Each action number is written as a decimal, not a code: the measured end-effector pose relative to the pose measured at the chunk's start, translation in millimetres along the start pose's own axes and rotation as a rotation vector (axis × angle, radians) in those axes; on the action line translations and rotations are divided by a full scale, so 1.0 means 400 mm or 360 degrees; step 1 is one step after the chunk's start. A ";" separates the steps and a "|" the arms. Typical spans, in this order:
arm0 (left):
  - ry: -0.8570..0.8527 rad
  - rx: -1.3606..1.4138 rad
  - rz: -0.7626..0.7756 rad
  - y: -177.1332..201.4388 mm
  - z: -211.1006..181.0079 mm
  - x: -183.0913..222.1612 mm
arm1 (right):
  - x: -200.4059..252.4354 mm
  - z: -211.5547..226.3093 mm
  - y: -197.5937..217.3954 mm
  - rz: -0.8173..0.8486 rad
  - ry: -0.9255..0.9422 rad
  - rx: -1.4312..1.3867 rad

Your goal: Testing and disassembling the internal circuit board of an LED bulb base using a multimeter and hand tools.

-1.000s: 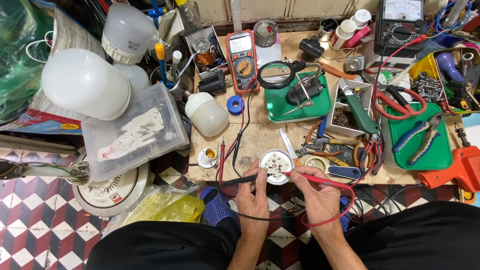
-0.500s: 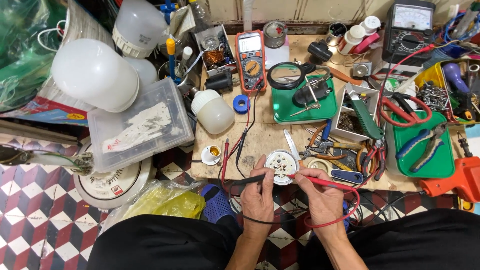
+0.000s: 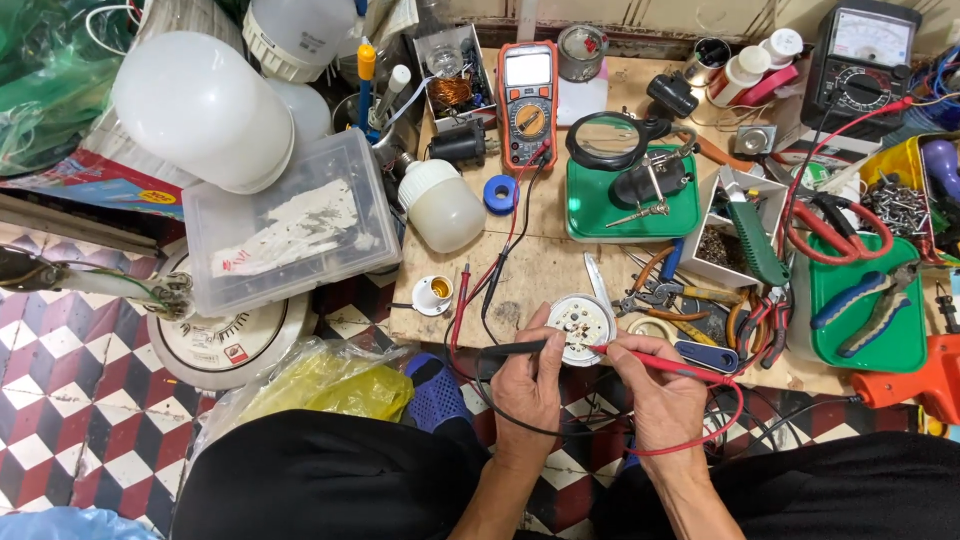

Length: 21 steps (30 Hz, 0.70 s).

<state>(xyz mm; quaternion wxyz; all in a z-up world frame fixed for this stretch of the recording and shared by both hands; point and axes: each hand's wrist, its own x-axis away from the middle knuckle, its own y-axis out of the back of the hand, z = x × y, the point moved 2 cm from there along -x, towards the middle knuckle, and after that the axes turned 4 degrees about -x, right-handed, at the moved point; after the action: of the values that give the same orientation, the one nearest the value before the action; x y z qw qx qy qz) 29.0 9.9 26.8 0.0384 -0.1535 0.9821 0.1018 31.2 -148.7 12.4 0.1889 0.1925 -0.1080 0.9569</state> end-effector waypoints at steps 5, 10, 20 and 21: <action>-0.0022 0.0022 -0.0009 0.001 -0.007 -0.001 | 0.000 0.002 0.000 -0.0004 0.0007 0.0034; -0.0023 0.0041 0.0016 0.001 -0.002 -0.001 | 0.005 0.013 -0.007 -0.0003 0.0039 0.0063; -0.0018 0.0057 0.0008 0.000 0.000 -0.002 | -0.002 0.001 0.002 0.0014 0.0022 0.0053; -0.0017 0.0053 0.0018 0.000 0.001 -0.002 | -0.002 0.002 0.001 0.0012 0.0019 0.0024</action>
<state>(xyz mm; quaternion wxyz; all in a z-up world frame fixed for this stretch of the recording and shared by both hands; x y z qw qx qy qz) 29.9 10.1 26.6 0.0456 -0.1468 0.9843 0.0866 31.8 -149.3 12.7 0.1845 0.1877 -0.1004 0.9595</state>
